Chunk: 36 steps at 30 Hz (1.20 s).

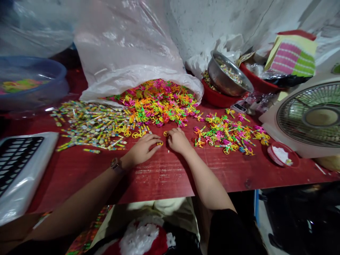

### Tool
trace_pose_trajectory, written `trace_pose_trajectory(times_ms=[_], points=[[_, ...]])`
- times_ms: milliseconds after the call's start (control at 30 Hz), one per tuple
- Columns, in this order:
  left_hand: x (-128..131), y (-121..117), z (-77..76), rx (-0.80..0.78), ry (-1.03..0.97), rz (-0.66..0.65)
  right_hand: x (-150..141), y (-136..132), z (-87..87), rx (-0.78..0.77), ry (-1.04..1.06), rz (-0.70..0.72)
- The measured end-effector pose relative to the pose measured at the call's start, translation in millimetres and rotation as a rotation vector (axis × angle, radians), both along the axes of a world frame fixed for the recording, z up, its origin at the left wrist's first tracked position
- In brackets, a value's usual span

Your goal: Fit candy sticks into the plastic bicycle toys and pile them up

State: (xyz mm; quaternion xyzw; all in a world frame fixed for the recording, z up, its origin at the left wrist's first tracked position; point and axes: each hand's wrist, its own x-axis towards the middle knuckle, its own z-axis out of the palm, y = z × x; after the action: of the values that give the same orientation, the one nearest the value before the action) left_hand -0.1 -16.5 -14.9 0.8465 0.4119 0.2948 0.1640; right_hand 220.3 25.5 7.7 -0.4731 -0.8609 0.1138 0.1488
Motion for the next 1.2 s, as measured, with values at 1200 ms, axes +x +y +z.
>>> trace_pose_trajectory(times_ms=[1200], points=[[-23.9, 23.0, 3.9, -0.093, -0.145, 0.190, 22.8, 18.4, -6.0, -0.234, 0.762, -0.342]])
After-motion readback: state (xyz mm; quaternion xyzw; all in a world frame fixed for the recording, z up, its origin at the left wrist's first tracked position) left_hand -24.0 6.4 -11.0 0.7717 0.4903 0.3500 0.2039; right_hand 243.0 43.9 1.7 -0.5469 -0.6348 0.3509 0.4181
